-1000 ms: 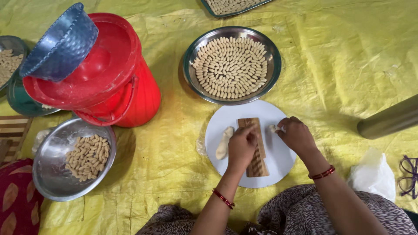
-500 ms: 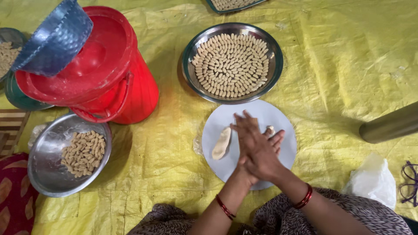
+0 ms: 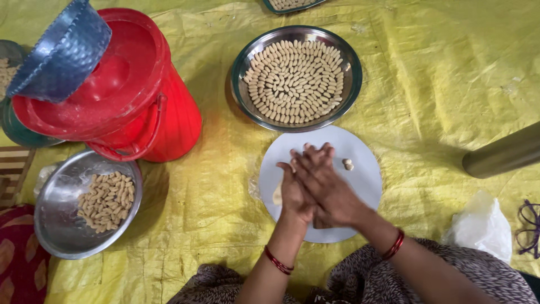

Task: The person rolls small pieces of dough between their palms and presses them against a grooved wooden board to imprint ridges, then places the shaped pieces into a metal tray. The process is repeated continuously with dough from a larger lump.

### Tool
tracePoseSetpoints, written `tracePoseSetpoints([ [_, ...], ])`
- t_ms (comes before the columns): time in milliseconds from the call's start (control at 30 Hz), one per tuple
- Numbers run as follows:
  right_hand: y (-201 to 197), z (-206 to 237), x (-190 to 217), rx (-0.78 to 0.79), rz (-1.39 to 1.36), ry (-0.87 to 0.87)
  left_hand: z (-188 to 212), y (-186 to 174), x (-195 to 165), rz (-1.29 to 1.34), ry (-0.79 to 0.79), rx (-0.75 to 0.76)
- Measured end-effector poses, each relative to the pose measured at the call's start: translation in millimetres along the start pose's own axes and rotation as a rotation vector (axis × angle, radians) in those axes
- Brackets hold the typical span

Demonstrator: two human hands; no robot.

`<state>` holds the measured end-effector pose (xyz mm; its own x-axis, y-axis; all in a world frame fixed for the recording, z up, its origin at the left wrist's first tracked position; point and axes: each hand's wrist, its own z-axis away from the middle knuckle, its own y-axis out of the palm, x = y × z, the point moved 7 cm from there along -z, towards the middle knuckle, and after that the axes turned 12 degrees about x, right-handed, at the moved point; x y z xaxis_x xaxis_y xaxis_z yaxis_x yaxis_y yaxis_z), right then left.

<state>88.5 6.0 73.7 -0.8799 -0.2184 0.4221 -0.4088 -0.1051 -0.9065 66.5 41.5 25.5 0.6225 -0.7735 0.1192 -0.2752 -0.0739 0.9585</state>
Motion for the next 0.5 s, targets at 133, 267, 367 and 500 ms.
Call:
tracePoseSetpoints([
  [133,-8,-7,3,0.046,-0.003,0.076,9,-6,1,-0.577,-0.098,-0.280],
  [267,-10,-3,45,0.030,-0.128,-0.211,11,-13,-28,-0.239,0.018,-0.359],
  [367,7,-8,15,0.329,-0.140,0.152,0,5,-31,-0.045,0.003,0.127],
  [500,3,-5,12,0.085,-0.103,-0.014,15,-31,-16,-0.592,-0.169,-0.306],
])
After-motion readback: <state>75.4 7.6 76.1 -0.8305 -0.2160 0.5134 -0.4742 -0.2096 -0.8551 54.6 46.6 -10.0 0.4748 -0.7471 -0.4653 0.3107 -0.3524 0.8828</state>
